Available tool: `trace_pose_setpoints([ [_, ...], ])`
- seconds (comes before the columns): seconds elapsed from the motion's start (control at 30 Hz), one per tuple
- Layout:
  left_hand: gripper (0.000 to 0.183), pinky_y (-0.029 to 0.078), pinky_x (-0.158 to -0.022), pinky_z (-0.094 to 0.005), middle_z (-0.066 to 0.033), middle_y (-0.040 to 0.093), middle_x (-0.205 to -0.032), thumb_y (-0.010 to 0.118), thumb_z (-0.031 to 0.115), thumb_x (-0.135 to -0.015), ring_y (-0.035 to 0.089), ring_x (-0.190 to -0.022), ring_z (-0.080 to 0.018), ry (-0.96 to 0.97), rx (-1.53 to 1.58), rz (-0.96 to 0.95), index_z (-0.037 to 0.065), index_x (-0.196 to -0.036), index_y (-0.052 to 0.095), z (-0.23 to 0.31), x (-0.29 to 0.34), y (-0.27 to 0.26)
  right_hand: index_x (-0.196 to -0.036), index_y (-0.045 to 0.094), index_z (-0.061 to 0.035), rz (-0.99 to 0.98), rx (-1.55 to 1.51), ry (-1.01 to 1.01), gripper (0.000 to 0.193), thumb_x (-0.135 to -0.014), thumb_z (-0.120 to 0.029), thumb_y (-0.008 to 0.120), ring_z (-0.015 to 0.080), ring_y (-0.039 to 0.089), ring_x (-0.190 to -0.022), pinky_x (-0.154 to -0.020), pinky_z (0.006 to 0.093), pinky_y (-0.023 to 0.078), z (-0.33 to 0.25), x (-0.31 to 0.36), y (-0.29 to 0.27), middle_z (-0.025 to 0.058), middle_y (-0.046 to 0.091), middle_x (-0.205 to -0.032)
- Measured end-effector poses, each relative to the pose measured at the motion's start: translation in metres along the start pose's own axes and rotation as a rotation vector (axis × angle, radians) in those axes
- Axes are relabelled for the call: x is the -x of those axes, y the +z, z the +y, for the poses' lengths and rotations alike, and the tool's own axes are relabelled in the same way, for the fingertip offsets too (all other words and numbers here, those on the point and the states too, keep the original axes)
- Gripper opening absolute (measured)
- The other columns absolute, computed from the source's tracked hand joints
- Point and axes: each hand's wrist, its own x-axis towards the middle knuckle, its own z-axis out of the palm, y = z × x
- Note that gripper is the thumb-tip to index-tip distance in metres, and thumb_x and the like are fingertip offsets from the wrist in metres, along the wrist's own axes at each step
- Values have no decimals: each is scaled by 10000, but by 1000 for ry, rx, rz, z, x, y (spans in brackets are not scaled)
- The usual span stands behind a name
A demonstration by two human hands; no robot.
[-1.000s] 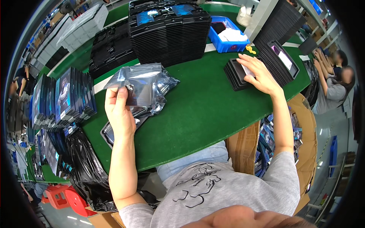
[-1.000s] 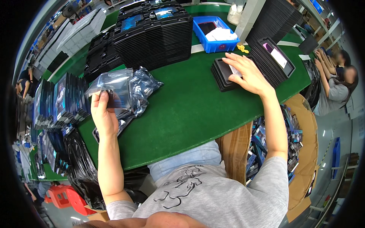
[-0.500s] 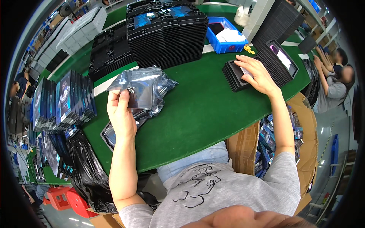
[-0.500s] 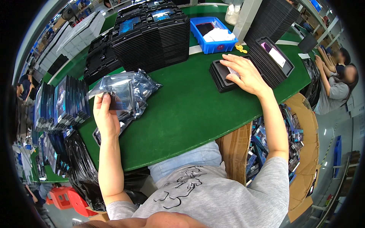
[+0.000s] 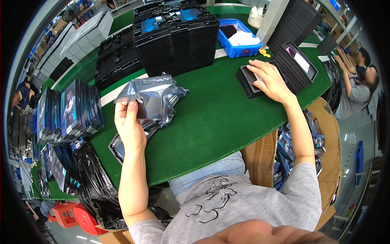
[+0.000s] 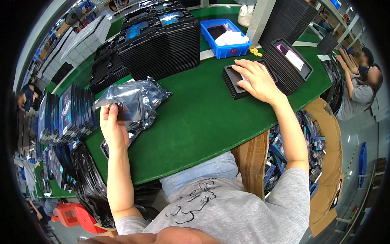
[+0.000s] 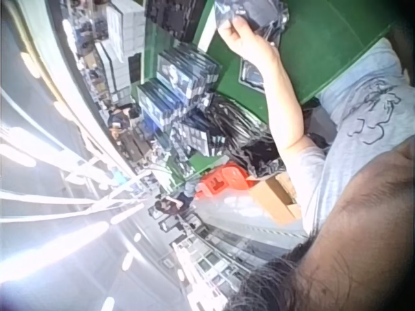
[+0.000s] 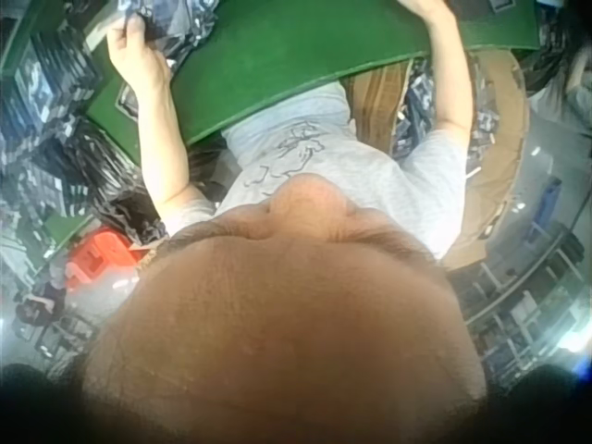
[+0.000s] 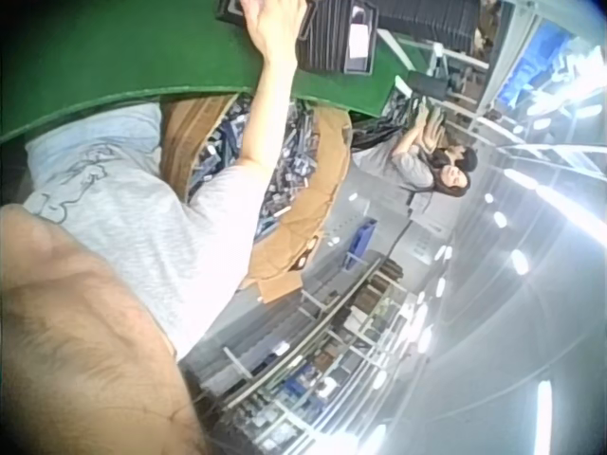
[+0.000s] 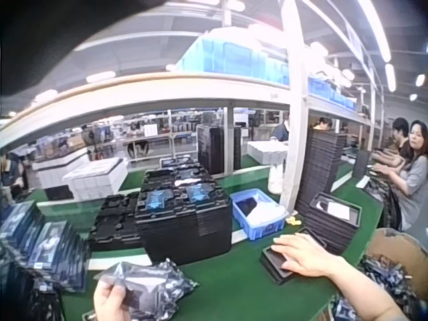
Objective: The person places small electronic components into silver anti-static bags and seals them. They then pick up black plastic trays from a stack, place them into the sealed bags, and set the finished packages aside. The process is repeated continuously with items from the workstation.
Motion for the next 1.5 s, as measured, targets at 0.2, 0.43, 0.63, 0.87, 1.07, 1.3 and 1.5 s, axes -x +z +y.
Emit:
trace_pose_setpoints([
  [0.2,196,493,-797,-252,-20,642,-1036,558,109,-990,602,-880,-98,12,-26,7,39,-1169,597,1,0,2,-1358,524,-80,49,52,18,500,-931,-331,595,269,454,-1299,-1080,444,327,-17,1,-5,107,506,-1378],
  [0.43,147,470,-840,-270,-28,651,-1026,586,107,-974,583,-892,-101,-8,-2,47,46,-1105,612,3,2,2,-1353,562,-119,7,-63,163,451,-932,-282,566,287,419,-1349,-1116,446,300,-3,11,-27,116,452,-1473],
  [0.63,157,504,-756,-261,-28,647,-998,558,109,-988,598,-824,-105,25,-31,52,40,-1124,595,2,2,9,-1377,542,-104,-68,-172,237,457,-976,-320,511,292,401,-1364,-1125,451,288,49,36,-21,117,464,-1463],
  [0.87,152,451,-905,-280,-40,643,-1069,590,110,-975,576,-960,-111,-17,-8,6,30,-1104,607,5,4,6,-1399,517,-78,-59,-51,270,509,-986,-375,505,273,398,-1351,-1114,419,262,30,36,-14,124,489,-1441],
  [1.07,175,503,-775,-247,-34,649,-1025,544,103,-991,607,-867,-103,7,-37,20,35,-1146,588,-1,2,3,-1462,451,-129,-226,-396,227,911,-689,-472,791,331,336,-1396,-1154,456,217,42,57,-39,166,406,-1498],
  [1.3,176,506,-774,-261,-34,650,-1013,546,105,-987,606,-858,-107,-7,-30,35,33,-1143,587,-1,3,6,-1411,492,-151,-126,-573,171,1008,-520,-289,944,363,255,-1437,-1166,457,276,39,76,-21,169,217,-1565],
  [1.5,177,511,-777,-269,-43,644,-1029,528,87,-990,606,-861,-110,14,-21,39,30,-1149,582,2,4,11,-1282,574,-138,29,-602,231,846,-543,-344,930,366,349,-1360,-1116,457,326,18,82,-7,173,343,-1430],
])
